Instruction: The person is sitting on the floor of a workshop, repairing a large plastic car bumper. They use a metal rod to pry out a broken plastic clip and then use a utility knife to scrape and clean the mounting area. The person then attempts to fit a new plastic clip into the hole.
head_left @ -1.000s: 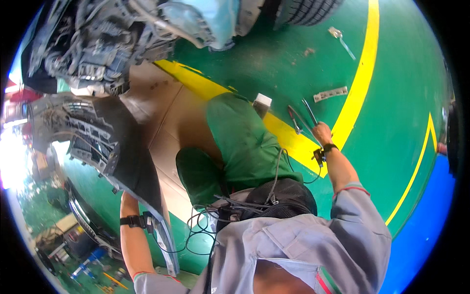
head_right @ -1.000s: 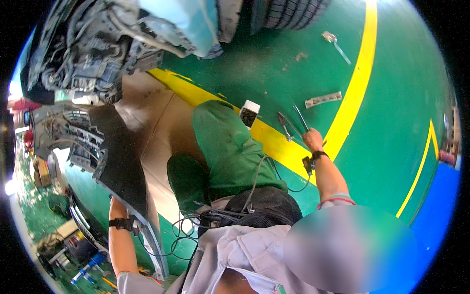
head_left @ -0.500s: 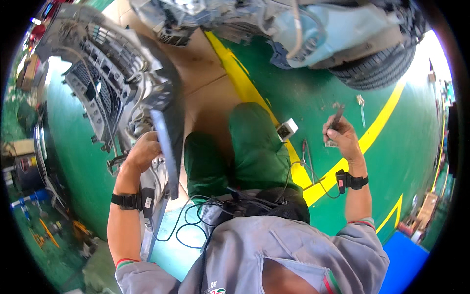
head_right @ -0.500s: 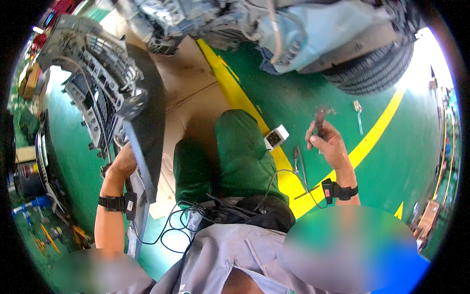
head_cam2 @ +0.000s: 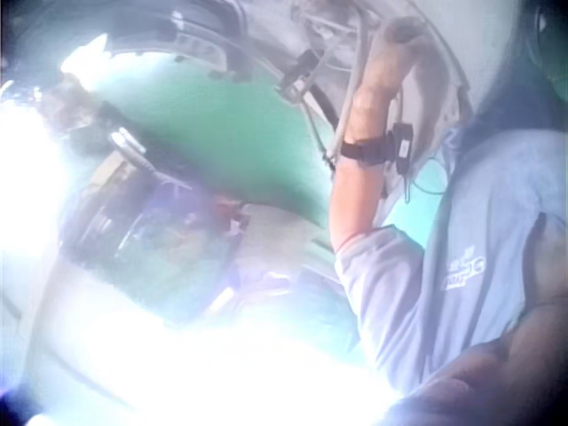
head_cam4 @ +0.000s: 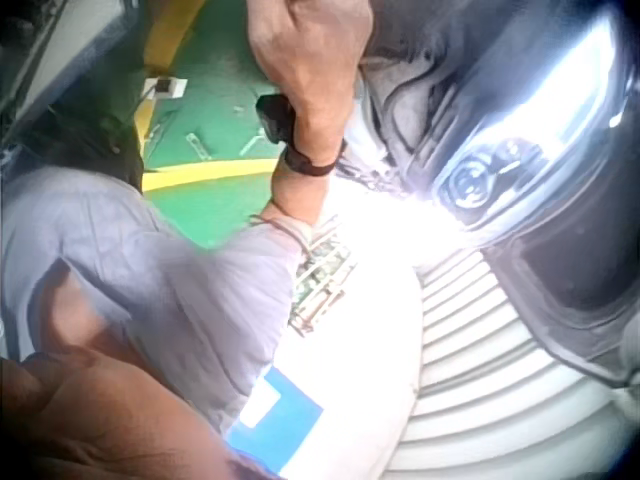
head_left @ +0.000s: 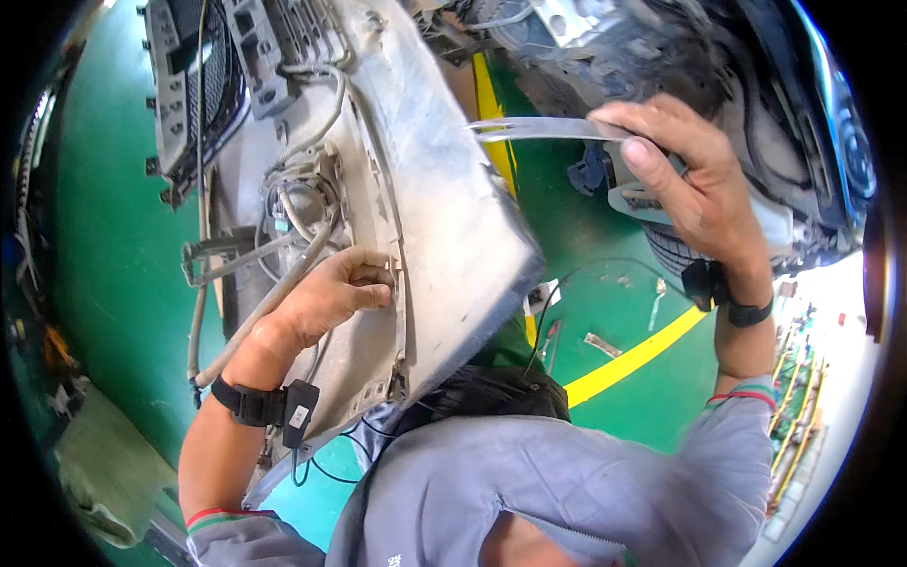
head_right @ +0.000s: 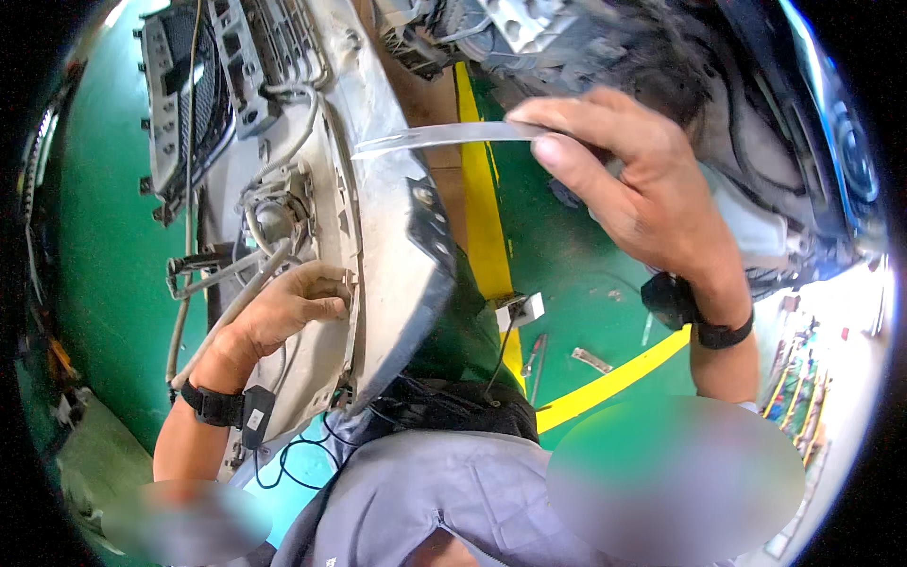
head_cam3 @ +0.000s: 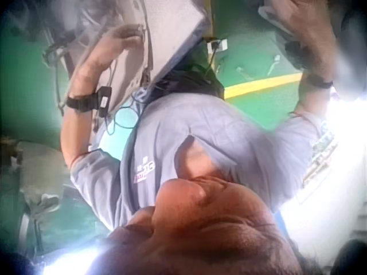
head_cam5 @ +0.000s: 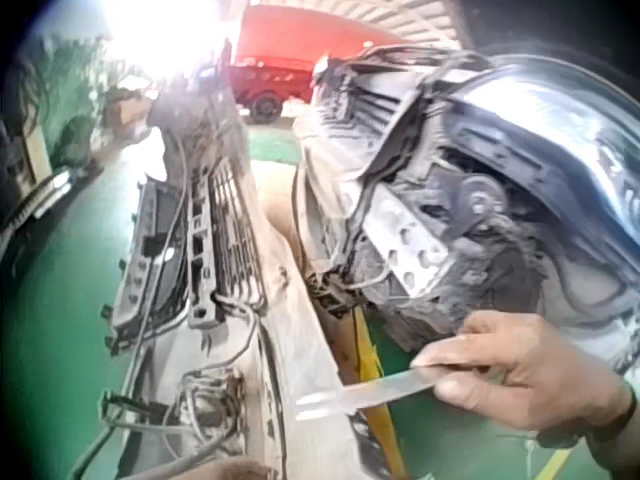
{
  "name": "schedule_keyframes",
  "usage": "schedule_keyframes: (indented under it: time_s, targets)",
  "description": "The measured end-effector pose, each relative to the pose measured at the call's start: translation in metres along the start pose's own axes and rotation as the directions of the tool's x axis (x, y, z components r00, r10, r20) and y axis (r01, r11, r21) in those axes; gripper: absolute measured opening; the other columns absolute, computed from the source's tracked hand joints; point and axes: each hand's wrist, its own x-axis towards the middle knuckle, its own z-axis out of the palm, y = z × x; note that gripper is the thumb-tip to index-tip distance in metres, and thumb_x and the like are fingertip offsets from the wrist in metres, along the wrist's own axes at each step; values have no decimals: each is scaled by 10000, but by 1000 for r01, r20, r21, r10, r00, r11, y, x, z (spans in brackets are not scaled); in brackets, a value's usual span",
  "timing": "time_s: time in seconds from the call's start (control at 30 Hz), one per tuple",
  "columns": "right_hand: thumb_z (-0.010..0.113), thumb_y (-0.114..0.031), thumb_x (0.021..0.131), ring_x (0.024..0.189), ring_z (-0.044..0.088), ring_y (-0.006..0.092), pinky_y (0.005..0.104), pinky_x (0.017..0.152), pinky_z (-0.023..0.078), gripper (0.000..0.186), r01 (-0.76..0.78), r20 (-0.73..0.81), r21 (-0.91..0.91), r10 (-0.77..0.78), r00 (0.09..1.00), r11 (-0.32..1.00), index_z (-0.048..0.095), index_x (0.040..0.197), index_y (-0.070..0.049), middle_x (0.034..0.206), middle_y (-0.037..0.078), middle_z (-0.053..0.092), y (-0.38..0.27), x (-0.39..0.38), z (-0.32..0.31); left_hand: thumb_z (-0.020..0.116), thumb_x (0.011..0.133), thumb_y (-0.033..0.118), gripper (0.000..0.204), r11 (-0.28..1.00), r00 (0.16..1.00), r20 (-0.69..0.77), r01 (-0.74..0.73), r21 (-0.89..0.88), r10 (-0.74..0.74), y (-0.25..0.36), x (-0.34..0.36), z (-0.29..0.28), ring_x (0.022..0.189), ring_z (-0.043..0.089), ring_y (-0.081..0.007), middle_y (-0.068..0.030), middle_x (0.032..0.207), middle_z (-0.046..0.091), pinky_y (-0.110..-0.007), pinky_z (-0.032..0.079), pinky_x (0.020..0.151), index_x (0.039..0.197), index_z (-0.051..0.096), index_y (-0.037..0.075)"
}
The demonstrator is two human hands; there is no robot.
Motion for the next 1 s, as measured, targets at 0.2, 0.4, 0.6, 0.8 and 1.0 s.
schedule_keyframes:
  time_s: [0.2,0.4,0.6,0.8,1.0]
  targets:
    - [711,-150,877,805,632,317,391,708,503,248,248,553,-204,-98,828,947,646,1068,-6,900,138,617,-27,96,43,720,927,91,326,989,995,-81,47,-140,-59,-5,2,-1,924,653,-151,-72,1037,671,-297,544,849,1207,596,-19]
    - [726,-140,812,767,646,356,437,675,517,237,492,794,-89,-237,561,866,567,895,14,816,172,615,-26,125,101,702,906,46,260,968,987,-97,105,-230,-131,-5,10,-4,766,652,-136,-60,913,659,-265,560,724,1134,612,-42]
    - [725,-185,829,702,635,364,446,643,510,260,391,854,-141,-87,513,910,567,878,15,743,163,604,-27,130,119,746,906,77,245,978,988,-98,104,-180,-123,-1,11,-4,799,642,-99,-49,912,673,-216,523,614,1092,611,-5]
    - [736,-198,828,686,627,364,458,628,497,237,323,787,-176,-64,614,930,593,837,-9,730,153,598,-28,114,116,740,890,13,267,980,997,-68,30,-198,-44,-13,15,-4,788,633,-80,-20,954,655,-208,523,591,1103,581,30]
    - [731,-191,822,677,637,350,446,613,504,215,473,677,-121,-276,682,873,600,800,-22,726,145,597,-22,104,117,733,892,-4,277,988,996,-52,59,-144,-68,-6,13,-4,775,624,-72,-13,950,638,-205,518,586,1110,570,41]
